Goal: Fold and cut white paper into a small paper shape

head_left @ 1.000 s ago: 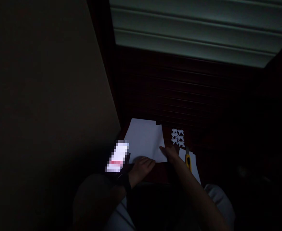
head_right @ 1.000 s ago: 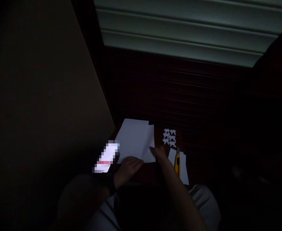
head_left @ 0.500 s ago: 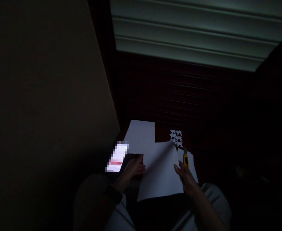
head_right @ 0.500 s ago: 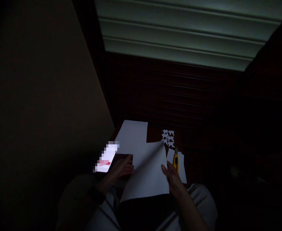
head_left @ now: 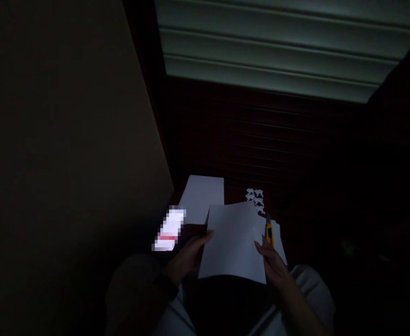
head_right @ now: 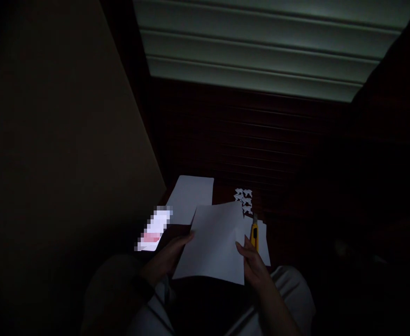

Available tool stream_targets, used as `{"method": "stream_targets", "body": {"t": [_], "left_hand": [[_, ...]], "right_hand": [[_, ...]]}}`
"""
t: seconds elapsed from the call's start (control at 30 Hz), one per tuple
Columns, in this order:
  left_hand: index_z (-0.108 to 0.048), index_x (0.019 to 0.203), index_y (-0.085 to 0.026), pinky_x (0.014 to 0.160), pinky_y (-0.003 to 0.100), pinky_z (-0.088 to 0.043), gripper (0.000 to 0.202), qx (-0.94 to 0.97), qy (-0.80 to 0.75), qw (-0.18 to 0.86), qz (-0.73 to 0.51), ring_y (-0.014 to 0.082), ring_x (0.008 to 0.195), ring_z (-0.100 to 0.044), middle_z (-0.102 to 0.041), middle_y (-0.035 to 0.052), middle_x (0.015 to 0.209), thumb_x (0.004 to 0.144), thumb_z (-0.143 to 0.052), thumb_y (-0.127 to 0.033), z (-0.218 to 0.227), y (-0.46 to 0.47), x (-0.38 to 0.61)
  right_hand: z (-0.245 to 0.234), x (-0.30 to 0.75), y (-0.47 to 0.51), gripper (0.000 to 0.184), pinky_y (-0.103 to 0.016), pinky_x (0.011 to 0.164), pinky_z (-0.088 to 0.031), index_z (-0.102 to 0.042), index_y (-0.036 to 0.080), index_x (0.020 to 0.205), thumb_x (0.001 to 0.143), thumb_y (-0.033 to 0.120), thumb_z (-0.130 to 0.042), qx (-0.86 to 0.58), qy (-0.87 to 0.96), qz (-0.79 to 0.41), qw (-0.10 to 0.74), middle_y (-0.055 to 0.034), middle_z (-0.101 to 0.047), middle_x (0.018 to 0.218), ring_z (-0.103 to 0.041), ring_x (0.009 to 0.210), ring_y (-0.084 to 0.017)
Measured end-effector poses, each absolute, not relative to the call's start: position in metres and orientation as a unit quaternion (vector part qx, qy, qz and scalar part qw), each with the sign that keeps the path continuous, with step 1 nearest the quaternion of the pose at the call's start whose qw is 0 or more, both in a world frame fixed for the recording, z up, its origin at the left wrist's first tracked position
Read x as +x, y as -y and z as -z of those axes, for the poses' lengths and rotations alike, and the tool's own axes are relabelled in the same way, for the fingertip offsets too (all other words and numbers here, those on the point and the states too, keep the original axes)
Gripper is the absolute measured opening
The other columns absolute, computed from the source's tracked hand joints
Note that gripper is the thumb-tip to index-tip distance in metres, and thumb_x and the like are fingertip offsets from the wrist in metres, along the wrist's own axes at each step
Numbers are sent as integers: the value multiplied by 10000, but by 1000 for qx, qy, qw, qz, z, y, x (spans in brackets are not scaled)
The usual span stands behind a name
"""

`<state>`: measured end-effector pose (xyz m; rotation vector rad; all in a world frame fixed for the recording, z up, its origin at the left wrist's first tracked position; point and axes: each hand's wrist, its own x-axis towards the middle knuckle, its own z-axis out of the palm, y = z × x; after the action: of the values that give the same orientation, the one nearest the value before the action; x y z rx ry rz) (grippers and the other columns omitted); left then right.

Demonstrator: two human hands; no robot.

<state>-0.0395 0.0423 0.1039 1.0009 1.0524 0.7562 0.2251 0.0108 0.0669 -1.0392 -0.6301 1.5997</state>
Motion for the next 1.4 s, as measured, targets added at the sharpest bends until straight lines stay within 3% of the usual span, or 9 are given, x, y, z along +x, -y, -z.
{"method": "stream_targets", "body": {"t": [0.23,0.43,0.63,0.93,1.07,1.2,1.23,1.3,1.4], "left_hand": [[-578,1083,-132,749,350,-472,478,469,-390,719,-334,241,880,-613,-640,119,1023,717,-600,-438,-119,-54,-45],[-625,959,-117,712,351,-489,447,502,-422,706,-267,245,853,-622,-665,115,941,717,-570,-489,-126,-65,-55],[-637,975,-143,734,350,-483,397,515,-398,705,-281,230,815,-626,-676,96,922,699,-616,-428,-144,-61,-58],[-641,985,-112,795,395,-457,335,487,-391,714,-318,263,849,-617,-665,123,952,711,-623,-303,-131,-65,-61],[-645,1024,-150,871,356,-426,303,557,-402,621,-377,251,966,-582,-641,112,1045,740,-578,-234,-135,-59,-70],[-664,930,-106,837,235,-432,316,633,-494,480,-353,165,951,-589,-682,104,937,771,-523,-340,-136,-60,-69],[-668,888,-117,813,251,-449,334,621,-501,488,-353,163,914,-606,-685,119,918,798,-481,-378,-133,-62,-66],[-585,1080,-97,794,338,-471,457,539,-470,573,-401,190,902,-619,-649,164,1009,847,-387,-437,-123,-68,-58],[-455,1218,-202,828,456,-445,473,374,-385,688,-488,254,1018,-565,-522,176,1211,822,-452,-460,-110,-76,-46]], "right_hand": [[-93,228,-17,394,-377,762,-475,-565,179,1052,720,381,-625,-454,287,-690,485,-82,-651,989,-617,874,-239],[-111,232,-31,383,-358,699,-468,-602,127,966,668,352,-688,-457,359,-673,458,-99,-671,891,-628,740,-226],[-125,243,-29,435,-377,741,-454,-595,134,1017,631,287,-722,-450,405,-694,389,-96,-661,943,-618,811,-242],[-113,243,-30,367,-359,742,-450,-628,178,956,611,262,-720,-432,364,-714,414,-63,-667,916,-613,793,-215],[-100,248,-33,71,-292,622,-446,-670,172,645,587,213,-677,-473,384,-680,409,-26,-661,692,-596,670,-183],[-99,245,-36,87,-260,547,-424,-656,168,603,619,221,-590,-503,398,-626,444,-23,-631,656,-572,615,-167],[-98,243,-36,111,-256,543,-423,-662,173,634,633,224,-563,-516,398,-602,462,-22,-633,675,-568,612,-162],[-98,240,-34,160,-254,554,-428,-669,182,671,645,211,-513,-538,424,-546,483,-22,-641,714,-566,629,-160],[-95,233,-28,238,-279,662,-447,-682,192,679,619,159,-453,-543,510,-469,475,-26,-658,785,-581,736,-183]]}}
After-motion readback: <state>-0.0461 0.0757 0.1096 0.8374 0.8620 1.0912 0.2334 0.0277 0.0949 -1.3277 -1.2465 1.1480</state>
